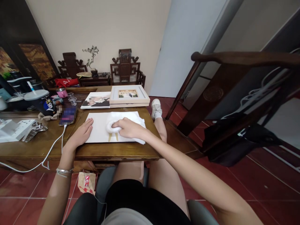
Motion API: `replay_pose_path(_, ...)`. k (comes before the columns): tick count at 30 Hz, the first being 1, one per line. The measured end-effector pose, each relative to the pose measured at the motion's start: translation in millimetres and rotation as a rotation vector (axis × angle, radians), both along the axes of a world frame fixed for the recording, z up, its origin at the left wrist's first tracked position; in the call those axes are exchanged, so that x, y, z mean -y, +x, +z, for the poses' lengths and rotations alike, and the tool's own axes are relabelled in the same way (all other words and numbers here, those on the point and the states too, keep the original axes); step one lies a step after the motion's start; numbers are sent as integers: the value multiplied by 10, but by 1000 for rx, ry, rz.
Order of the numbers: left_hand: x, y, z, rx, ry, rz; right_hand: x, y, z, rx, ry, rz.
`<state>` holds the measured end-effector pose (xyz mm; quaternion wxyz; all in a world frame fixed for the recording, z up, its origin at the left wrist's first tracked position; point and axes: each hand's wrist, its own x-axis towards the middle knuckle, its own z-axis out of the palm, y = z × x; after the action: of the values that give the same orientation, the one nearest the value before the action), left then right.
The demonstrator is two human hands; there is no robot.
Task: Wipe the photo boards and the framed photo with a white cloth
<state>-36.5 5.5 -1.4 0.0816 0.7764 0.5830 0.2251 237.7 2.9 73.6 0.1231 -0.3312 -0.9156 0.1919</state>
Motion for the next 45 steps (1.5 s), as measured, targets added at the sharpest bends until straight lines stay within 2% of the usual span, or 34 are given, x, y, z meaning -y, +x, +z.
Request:
replay_pose_path(6, -3, 5, -8, 0, 13, -2, 537, 77, 165, 128, -31, -1)
replay_pose_path(11, -2, 2, -11, 8, 4, -4, 691, 121, 216, 157, -63, 36)
replay_pose_path(16, -12, -11, -26, 12, 8, -4, 444, 107, 105, 65, -24, 16)
replay_pose_path(23, -14, -15, -17, 3, 10, -7, -249, -172, -134, -22, 99, -147)
replay_pose_path(27, -14, -14, -10, -8, 3, -7, -507, -367, -108, 42, 96, -188)
replay_pose_path(31, -16, -16, -11, -4, 11, -7, -551, -437, -49, 65, 93, -174)
replay_pose_path(37, -29, -23, -37, 14, 19, -11, -298, -375, -51, 90, 113, -98)
replay_pose_path(45, -24, -15, -38, 19, 24, -9, 407, -281, 100, 187, 78, 1)
